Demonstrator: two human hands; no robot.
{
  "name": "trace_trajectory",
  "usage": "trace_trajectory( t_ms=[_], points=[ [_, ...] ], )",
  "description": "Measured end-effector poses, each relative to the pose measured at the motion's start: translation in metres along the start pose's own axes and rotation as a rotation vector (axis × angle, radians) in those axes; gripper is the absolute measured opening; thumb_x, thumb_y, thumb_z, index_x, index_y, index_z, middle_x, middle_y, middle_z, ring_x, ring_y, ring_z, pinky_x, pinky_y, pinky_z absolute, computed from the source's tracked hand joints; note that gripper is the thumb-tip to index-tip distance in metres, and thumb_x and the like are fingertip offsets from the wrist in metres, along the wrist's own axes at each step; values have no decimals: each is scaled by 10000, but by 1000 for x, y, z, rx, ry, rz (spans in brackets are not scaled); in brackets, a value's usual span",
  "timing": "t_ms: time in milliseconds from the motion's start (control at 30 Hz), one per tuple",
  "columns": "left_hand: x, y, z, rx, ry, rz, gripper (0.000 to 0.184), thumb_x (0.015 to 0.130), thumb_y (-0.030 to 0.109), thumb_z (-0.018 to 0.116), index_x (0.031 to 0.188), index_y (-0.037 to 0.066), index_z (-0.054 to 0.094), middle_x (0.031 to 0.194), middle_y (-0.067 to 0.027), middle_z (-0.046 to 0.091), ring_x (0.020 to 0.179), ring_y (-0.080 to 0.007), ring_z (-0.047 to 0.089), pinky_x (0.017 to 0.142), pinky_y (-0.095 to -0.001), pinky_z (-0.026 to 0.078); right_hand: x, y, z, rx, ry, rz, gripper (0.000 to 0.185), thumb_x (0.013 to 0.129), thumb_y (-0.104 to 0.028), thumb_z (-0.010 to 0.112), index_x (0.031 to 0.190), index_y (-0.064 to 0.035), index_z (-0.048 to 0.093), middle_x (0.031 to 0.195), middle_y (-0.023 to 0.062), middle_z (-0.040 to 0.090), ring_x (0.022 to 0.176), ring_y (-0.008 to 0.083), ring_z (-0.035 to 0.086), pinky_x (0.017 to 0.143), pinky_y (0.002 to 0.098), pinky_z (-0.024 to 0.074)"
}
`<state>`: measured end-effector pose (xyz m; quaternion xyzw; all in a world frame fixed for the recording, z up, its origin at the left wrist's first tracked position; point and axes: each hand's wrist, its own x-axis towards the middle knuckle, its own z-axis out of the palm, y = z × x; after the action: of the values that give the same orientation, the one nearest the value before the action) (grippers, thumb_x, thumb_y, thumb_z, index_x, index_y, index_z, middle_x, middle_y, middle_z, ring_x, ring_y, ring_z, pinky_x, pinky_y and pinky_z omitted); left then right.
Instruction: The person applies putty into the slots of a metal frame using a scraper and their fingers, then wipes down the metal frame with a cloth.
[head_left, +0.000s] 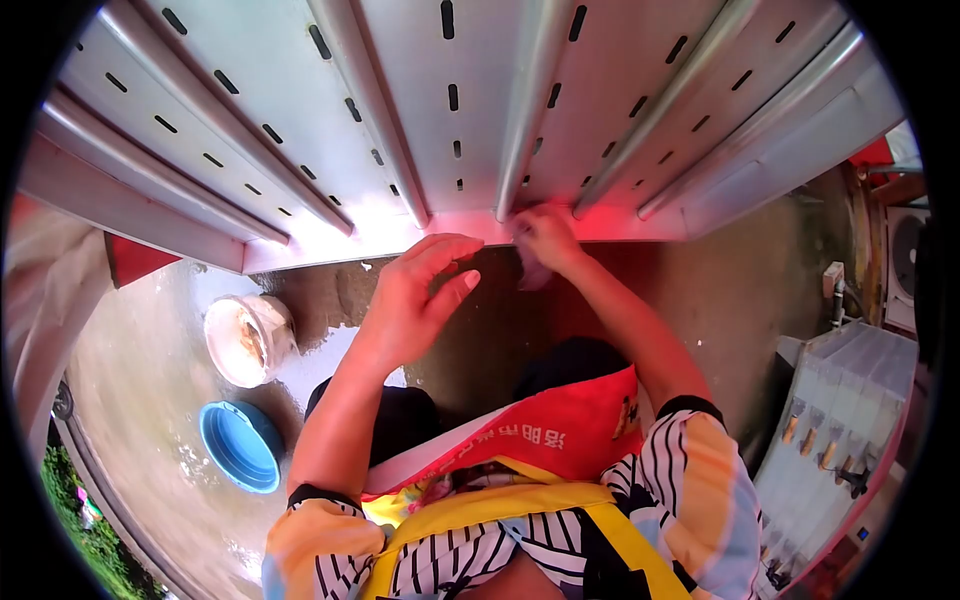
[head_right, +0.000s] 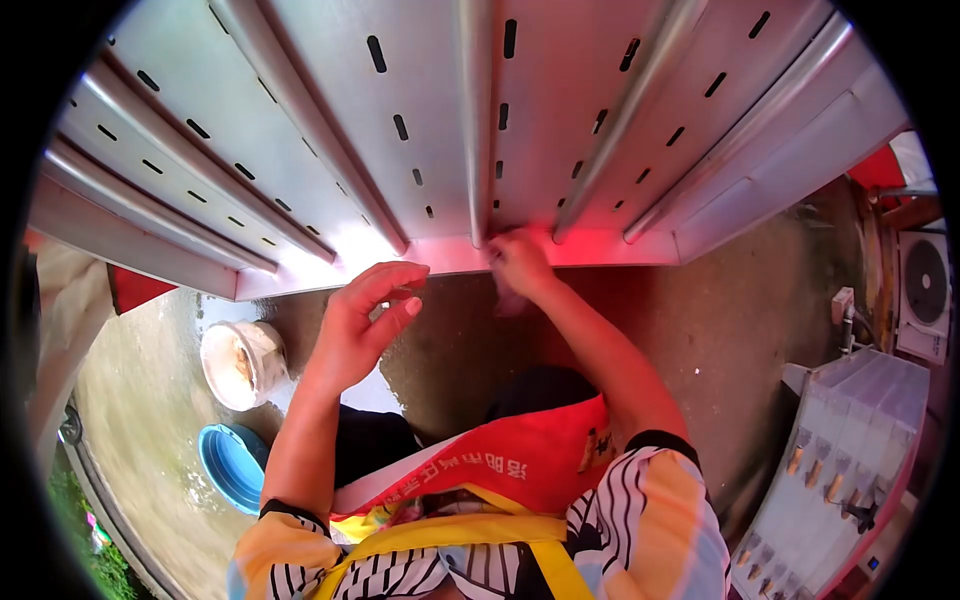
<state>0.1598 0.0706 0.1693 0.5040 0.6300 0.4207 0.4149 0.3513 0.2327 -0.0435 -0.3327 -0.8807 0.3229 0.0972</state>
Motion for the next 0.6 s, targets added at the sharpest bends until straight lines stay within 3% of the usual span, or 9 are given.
trace_trajectory(
  t_ms=[67, 167, 200, 300, 367, 400, 500, 600],
  points=[
    [2, 0, 0, -31, 20, -2, 278, 872, 28, 611, 1150, 20, 601, 1054, -92, 613, 981, -178, 592, 856, -302, 481, 3, -10, -9, 230, -158, -74, 141, 739, -46, 643, 879, -33, 653, 899, 156, 624, 870, 323, 581, 777, 398, 473],
    [-2, -1, -5, -14, 32, 6, 277, 873, 30, 611, 1150, 20, 600, 1053, -93, 614, 976, -178, 593, 857, -304, 481, 11, -5, -12, 64, 119, 25, 121, 738, -55, 651, 857, -36, 656, 844, 158, 622, 848, 320, 587, 753, 400, 474],
    [-4, -1, -5, -23, 39, -5, 274, 875, 31, 610, 1148, 21, 601, 1052, -92, 613, 973, -174, 592, 857, -301, 480, 12, -3, -11, 102, 116, 20, 93, 741, -62, 657, 828, -31, 655, 812, 150, 623, 847, 314, 583, 744, 400, 475],
    [-3, 0, -8, -13, 30, -22, 272, 874, 38, 612, 1145, 24, 603, 1057, -97, 613, 967, -181, 594, 856, -304, 479, 8, -9, -3, 93, -79, 37, 92, 739, -49, 653, 826, -22, 642, 827, 131, 630, 818, 314, 582, 735, 389, 481],
    [-4, -3, -7, 19, -2, -57, 282, 864, 52, 622, 1145, 27, 602, 1072, -111, 613, 971, -212, 605, 854, -317, 482, -3, -21, -14, 279, -229, -80, 81, 742, -30, 639, 821, -18, 629, 830, 127, 629, 793, 316, 578, 723, 384, 482],
    [-2, -3, -8, 130, -78, 5, 293, 856, 66, 627, 1144, 26, 597, 1067, -122, 610, 970, -236, 604, 854, -332, 482, -3, -28, -22, 370, -301, -142, 76, 743, -20, 632, 819, -16, 623, 831, 125, 629, 781, 317, 576, 717, 382, 482],
    [-17, -6, 10, 400, -320, 114, 315, 830, 116, 639, 1125, 22, 584, 1045, -150, 603, 967, -301, 595, 849, -375, 481, 4, -45, -15, 186, 147, -148, 88, 735, 10, 611, 820, -11, 609, 809, 146, 621, 775, 295, 595, 706, 380, 479],
    [-31, -18, 29, 608, -568, 123, 293, 816, 166, 629, 1066, 21, 579, 1000, -155, 595, 960, -332, 583, 831, -400, 479, 16, -36, 0, 114, -188, -129, 122, 724, 11, 611, 843, -11, 596, 718, 161, 583, 730, 285, 593, 682, 397, 467]
  ],
)
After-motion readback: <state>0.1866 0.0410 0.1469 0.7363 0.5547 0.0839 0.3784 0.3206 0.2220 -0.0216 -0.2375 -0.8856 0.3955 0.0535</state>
